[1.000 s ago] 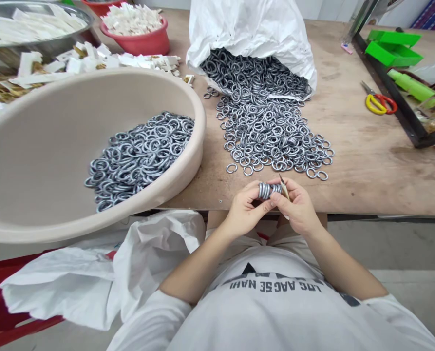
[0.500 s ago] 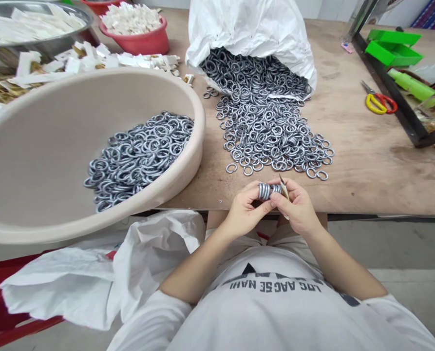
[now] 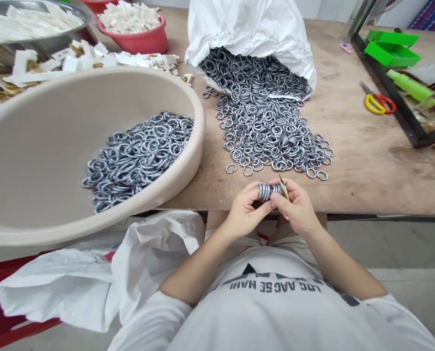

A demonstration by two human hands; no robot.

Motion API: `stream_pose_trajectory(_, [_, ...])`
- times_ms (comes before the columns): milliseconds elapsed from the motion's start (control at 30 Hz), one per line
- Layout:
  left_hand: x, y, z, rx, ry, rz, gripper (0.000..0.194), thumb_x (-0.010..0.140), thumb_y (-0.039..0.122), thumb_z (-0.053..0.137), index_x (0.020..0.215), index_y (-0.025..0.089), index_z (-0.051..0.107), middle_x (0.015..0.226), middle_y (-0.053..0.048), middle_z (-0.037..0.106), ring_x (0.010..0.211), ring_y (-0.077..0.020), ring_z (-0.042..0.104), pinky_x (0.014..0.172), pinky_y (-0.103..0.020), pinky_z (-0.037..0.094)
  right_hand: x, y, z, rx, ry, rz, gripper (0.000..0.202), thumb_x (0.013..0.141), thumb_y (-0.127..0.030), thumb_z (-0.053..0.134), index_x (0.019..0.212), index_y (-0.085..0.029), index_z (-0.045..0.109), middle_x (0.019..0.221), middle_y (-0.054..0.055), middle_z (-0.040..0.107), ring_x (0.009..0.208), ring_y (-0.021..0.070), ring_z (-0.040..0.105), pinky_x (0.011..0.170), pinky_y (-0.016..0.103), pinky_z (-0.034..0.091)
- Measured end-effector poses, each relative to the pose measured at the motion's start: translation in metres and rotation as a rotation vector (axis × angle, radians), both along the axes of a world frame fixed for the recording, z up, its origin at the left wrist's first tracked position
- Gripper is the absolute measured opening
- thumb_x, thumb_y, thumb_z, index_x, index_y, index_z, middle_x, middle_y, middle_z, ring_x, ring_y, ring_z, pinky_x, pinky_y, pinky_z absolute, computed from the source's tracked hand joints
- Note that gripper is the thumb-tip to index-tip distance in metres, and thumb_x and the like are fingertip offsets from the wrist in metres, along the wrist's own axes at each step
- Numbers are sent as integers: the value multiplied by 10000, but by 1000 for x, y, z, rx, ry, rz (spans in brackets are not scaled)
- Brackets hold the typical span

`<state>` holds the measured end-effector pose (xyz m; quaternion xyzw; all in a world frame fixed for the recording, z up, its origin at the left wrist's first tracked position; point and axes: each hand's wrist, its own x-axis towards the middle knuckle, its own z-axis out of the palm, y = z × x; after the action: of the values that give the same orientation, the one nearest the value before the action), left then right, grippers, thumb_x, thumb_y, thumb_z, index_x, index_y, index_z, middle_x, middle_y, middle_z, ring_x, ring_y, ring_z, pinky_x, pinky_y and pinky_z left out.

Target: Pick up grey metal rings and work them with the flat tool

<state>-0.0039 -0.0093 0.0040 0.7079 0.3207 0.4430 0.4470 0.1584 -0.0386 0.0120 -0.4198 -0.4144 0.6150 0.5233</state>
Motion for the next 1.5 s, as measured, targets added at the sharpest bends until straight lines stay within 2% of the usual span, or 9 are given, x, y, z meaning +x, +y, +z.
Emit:
stream_pose_trajectory(233, [-1,0,-1,23,-21,-11,125,896,286,693,906,163,712,912,-42,636,859,-150,569,789,-269,454,0,0,-1,18,-1,5,328,837,-368,782,1114,-235,670,638,-72,474,508,52,385,496,168,392])
stream_pose_trajectory(600, [-1,0,-3,34,-11,-4,133,896,288,690,879,156,694,902,-42,624,867,-156,564,792,-276,457,0,0,0,17,-9,3,337,831,-379,785,1108,-225,669,649,-70,500,486,47,345,457,176,340])
stream_pose_trajectory(1233, [-1,0,-4,38,2,7,152,892,311,694,909,162,717,900,-46,632,861,-164,573,793,-289,471,0,-1,1,18,6,9,327,837,-364,781,1107,-222,663,649,-75,478,471,34,321,422,158,324])
stream_pose_trajectory(1500, [0,0,-2,37,-10,-14,115,894,274,695,938,172,721,924,-42,634,881,-156,583,812,-282,466,-1,-1,4,6,22,14,330,836,-363,781,1104,-217,656,634,-79,458,474,39,319,423,164,317])
